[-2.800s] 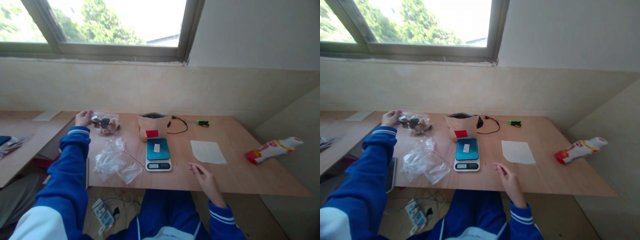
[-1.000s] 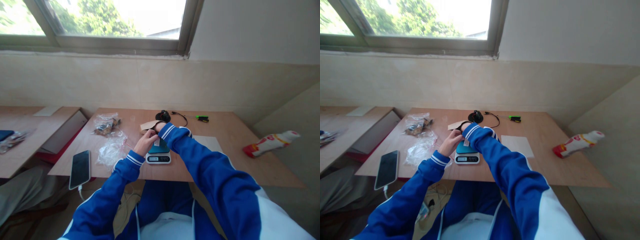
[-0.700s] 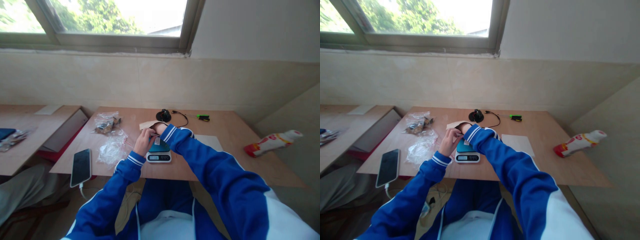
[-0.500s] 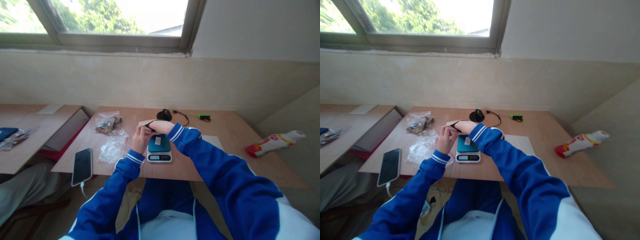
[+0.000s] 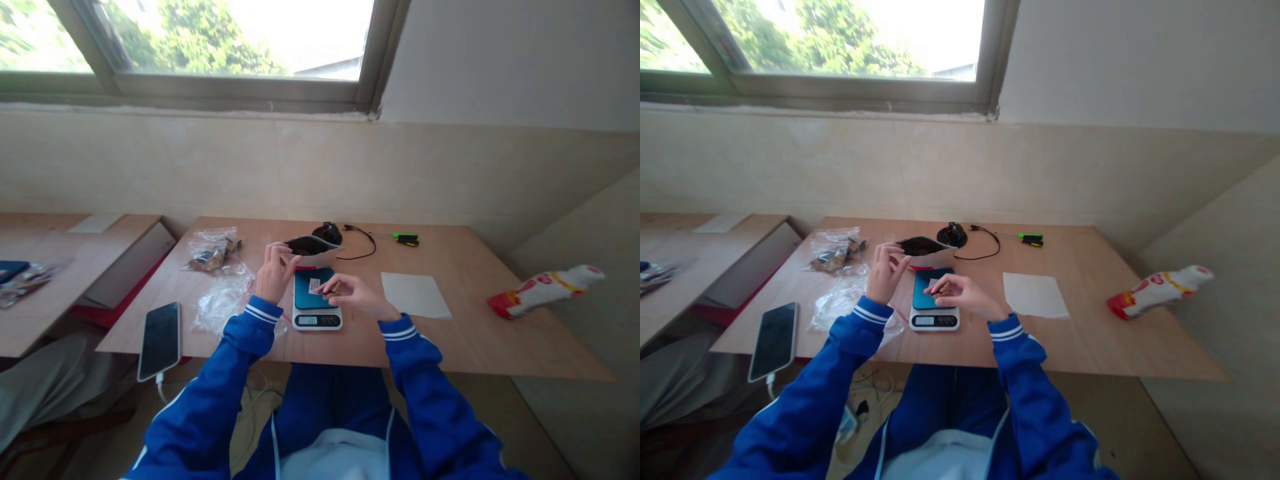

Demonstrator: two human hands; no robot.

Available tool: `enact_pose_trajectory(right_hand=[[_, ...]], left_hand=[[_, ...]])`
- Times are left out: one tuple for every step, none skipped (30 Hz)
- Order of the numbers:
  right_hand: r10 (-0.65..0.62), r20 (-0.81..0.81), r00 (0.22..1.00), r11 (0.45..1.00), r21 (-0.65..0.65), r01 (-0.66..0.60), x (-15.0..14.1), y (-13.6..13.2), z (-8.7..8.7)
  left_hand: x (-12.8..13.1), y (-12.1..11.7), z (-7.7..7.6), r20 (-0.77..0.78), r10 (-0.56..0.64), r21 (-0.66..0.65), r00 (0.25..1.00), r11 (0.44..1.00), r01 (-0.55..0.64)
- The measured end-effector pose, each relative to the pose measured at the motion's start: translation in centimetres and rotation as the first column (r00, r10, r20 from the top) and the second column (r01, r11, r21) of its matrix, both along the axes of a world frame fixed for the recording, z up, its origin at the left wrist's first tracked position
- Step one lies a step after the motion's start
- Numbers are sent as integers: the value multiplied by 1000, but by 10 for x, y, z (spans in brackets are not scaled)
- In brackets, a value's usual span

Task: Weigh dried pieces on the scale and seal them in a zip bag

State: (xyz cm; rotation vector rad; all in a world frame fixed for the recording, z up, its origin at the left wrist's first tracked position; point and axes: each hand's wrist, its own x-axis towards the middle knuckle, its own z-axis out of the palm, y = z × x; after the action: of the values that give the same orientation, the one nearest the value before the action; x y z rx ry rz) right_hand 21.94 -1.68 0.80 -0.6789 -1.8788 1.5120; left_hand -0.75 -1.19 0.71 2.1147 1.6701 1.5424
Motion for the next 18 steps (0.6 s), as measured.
enact_pose_trajectory(right_hand=[[-121, 84, 989, 992, 53, 117, -6, 4, -19], [-236, 179, 955, 968, 131, 215, -14, 10, -35], [-336, 262, 904, 933, 225, 282, -23, 15, -49], [-395, 314, 863, 903, 303, 303, -30, 21, -60], [-427, 342, 837, 885, 349, 309, -37, 25, -68], [-444, 361, 820, 872, 384, 303, -41, 28, -71], [-449, 378, 810, 865, 411, 288, -43, 28, -71], [-451, 398, 799, 858, 439, 266, -43, 26, -68], [-451, 426, 784, 850, 472, 233, -41, 22, -60], [-445, 456, 771, 844, 500, 192, -38, 16, -49], [-425, 481, 767, 844, 516, 144, -33, 8, -33], [-377, 491, 785, 859, 502, 99, -28, 0, -15], [-317, 480, 818, 883, 464, 70, -24, -8, 6], [-237, 448, 862, 906, 423, 29, -20, -15, 28], [-195, 377, 905, 908, 419, 21, -18, -19, 49], [-186, 291, 939, 900, 433, 44, -18, -19, 69], [-186, 211, 959, 884, 463, 70, -20, -17, 86], [-200, 170, 965, 862, 499, 91, -23, -11, 99]], left_hand=[[1, 0, 2, 2, -8, -17, 1000, 1000, 8], [2, 0, 3, 2, -13, -34, 1000, 999, 13], [2, 0, 5, 2, -17, -51, 1000, 999, 17], [3, -1, 6, 2, -19, -65, 1000, 998, 19], [3, -2, 7, 3, -19, -75, 1000, 997, 20], [3, -3, 8, 3, -22, -81, 1000, 996, 22], [3, -4, 8, 5, -27, -86, 1000, 996, 28], [2, -5, 9, 9, -38, -91, 999, 995, 38], [1, -6, 9, 14, -54, -97, 998, 994, 55], [0, -7, 9, 16, -76, -105, 997, 991, 78], [-1, -8, 8, 16, -103, -113, 995, 988, 104], [-1, -8, 8, 13, -131, -117, 991, 984, 132], [-2, -8, 7, 8, -157, -113, 988, 981, 157], [-2, -8, 6, 5, -178, -99, 984, 979, 177], [-2, -7, 5, 2, -195, -78, 981, 978, 195], [-2, -7, 4, 3, -206, -50, 979, 977, 206], [-1, -7, 2, 2, -210, -17, 978, 978, 210], [0, -7, 1, -2, -208, 17, 978, 978, 208]])
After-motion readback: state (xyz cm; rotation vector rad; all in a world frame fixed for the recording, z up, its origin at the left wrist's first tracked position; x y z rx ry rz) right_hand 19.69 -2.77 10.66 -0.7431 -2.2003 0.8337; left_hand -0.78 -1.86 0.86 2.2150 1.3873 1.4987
